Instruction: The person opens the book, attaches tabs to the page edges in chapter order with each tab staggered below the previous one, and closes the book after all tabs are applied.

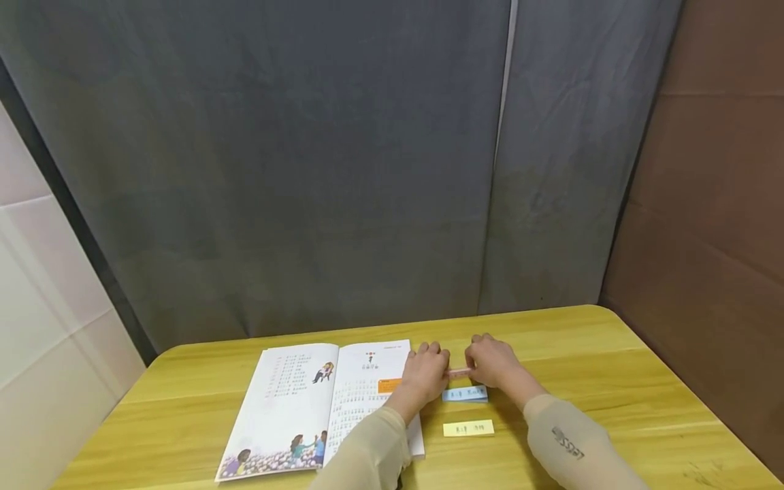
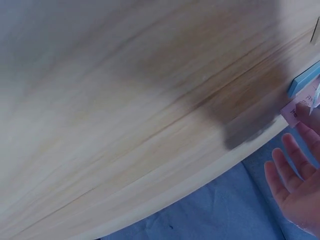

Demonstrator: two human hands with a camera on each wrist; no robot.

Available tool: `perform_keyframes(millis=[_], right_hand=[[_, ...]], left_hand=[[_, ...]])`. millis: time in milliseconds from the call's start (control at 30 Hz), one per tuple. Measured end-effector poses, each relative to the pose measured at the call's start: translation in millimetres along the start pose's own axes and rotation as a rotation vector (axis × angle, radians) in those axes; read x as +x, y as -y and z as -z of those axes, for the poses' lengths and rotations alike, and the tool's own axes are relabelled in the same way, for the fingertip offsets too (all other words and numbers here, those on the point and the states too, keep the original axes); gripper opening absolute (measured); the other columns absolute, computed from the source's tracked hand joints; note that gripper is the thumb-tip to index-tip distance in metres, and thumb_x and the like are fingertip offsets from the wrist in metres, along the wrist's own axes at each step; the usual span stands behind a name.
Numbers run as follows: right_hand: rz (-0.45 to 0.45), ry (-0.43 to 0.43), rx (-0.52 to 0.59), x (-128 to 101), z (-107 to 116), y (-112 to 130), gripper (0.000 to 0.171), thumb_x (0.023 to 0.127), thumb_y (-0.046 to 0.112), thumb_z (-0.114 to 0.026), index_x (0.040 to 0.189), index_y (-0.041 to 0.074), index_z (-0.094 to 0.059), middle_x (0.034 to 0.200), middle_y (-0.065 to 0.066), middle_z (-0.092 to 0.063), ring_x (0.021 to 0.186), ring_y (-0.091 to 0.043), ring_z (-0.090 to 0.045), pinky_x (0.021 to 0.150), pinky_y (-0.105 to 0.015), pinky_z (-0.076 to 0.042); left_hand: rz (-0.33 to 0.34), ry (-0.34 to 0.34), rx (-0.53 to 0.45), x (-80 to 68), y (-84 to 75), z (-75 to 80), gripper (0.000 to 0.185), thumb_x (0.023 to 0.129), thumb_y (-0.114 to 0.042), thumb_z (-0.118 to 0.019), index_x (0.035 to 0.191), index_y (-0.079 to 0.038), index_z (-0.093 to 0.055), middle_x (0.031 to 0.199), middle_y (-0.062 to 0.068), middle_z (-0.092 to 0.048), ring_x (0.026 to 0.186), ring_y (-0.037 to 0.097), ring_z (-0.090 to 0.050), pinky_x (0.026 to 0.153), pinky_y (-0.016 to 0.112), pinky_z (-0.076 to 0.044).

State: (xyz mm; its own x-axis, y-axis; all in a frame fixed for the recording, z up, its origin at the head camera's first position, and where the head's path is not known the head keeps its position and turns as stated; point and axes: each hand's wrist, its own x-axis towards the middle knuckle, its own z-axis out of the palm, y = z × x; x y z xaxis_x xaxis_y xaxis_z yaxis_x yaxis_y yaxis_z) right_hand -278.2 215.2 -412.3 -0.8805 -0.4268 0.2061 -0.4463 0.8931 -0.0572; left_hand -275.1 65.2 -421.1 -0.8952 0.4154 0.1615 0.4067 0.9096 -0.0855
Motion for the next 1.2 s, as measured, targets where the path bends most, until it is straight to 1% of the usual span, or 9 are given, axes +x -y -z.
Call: perform_keyframes(millis=[167,267,400,533,633,800,967,1100,1200], right_hand=[[0.035,-0.025,-0.006,1,1,2,0.019,0.067,0.019,-0.074,0.06,0.02,-0.056,0.073,0.005,-0.044,0.069,-0.017,-0.045,0.05,-0.031,-0.041],[0.066,-0.049,-0.014,2,4,3,0.02,0.067,0.021,-0.074,0.06,0.021,-0.056,0.074,0.005,-0.046,0.07,-0.017,-0.045,0.053,-0.033,-0.042],[0.108,-0.084,0.008,2,10,3,0.019,0.067,0.02,-0.073,0.062,0.021,-0.055,0.077,0.005,-0.047,0.071,-0.017,-0.046,0.055,-0.034,-0.041],[0.149,-0.104,0.047,2,16,6,0.017,0.068,0.017,-0.072,0.064,0.021,-0.055,0.078,0.005,-0.048,0.072,-0.017,-0.046,0.055,-0.032,-0.04],[0.179,-0.115,0.063,2,21,9,0.017,0.068,0.016,-0.071,0.066,0.022,-0.055,0.079,0.006,-0.048,0.073,-0.016,-0.046,0.056,-0.031,-0.04],[0.232,-0.13,0.079,3,28,17,0.017,0.07,0.017,-0.07,0.066,0.022,-0.055,0.079,0.007,-0.049,0.073,-0.014,-0.045,0.056,-0.029,-0.039],[0.263,-0.14,0.11,4,35,24,0.018,0.07,0.017,-0.07,0.065,0.022,-0.054,0.08,0.007,-0.048,0.073,-0.012,-0.044,0.057,-0.028,-0.04],[0.276,-0.144,0.135,5,39,27,0.017,0.072,0.018,-0.069,0.066,0.023,-0.054,0.081,0.009,-0.048,0.075,-0.011,-0.045,0.059,-0.028,-0.041],[0.288,-0.139,0.174,5,42,29,0.016,0.072,0.017,-0.069,0.067,0.023,-0.054,0.082,0.009,-0.047,0.076,-0.012,-0.046,0.061,-0.029,-0.042]], left_hand=[[-0.015,-0.033,-0.013,-1.7,3.2,-0.2,0.023,0.078,-0.033,-0.063,0.097,-0.02,-0.06,0.091,-0.003,-0.052,0.086,0.014,-0.046,0.074,0.032,-0.039],[-0.024,-0.072,-0.038,-3.6,7.8,1.9,0.016,0.078,-0.03,-0.064,0.088,-0.019,-0.06,0.086,-0.004,-0.05,0.082,0.014,-0.045,0.07,0.032,-0.039],[-0.048,-0.135,-0.078,-7.8,16.1,7.7,0.01,0.076,-0.025,-0.063,0.08,-0.018,-0.056,0.078,-0.004,-0.048,0.075,0.014,-0.046,0.066,0.031,-0.04],[-0.088,-0.201,-0.088,-13.7,25.1,14.4,0.01,0.074,-0.022,-0.063,0.075,-0.018,-0.054,0.071,-0.005,-0.047,0.068,0.013,-0.047,0.061,0.029,-0.04],[-0.112,-0.237,-0.08,-18.2,31.7,18.5,0.012,0.074,-0.023,-0.063,0.073,-0.019,-0.052,0.07,-0.007,-0.045,0.067,0.012,-0.045,0.059,0.027,-0.037],[-0.148,-0.301,-0.085,-25.5,41.9,22.9,0.013,0.073,-0.024,-0.065,0.074,-0.019,-0.054,0.071,-0.008,-0.045,0.068,0.011,-0.045,0.061,0.027,-0.037],[-0.182,-0.359,-0.034,-33.7,49.9,23.7,0.014,0.073,-0.027,-0.066,0.076,-0.019,-0.054,0.074,-0.007,-0.047,0.071,0.012,-0.047,0.064,0.029,-0.039],[-0.195,-0.388,0.059,-40.5,55.7,22.6,0.022,0.071,-0.031,-0.068,0.084,-0.019,-0.055,0.087,-0.005,-0.052,0.083,0.014,-0.05,0.075,0.035,-0.04],[-0.213,-0.448,0.138,-44.9,60.5,22.9,0.029,0.069,-0.032,-0.07,0.09,-0.019,-0.054,0.095,-0.004,-0.054,0.09,0.016,-0.05,0.082,0.04,-0.038]])
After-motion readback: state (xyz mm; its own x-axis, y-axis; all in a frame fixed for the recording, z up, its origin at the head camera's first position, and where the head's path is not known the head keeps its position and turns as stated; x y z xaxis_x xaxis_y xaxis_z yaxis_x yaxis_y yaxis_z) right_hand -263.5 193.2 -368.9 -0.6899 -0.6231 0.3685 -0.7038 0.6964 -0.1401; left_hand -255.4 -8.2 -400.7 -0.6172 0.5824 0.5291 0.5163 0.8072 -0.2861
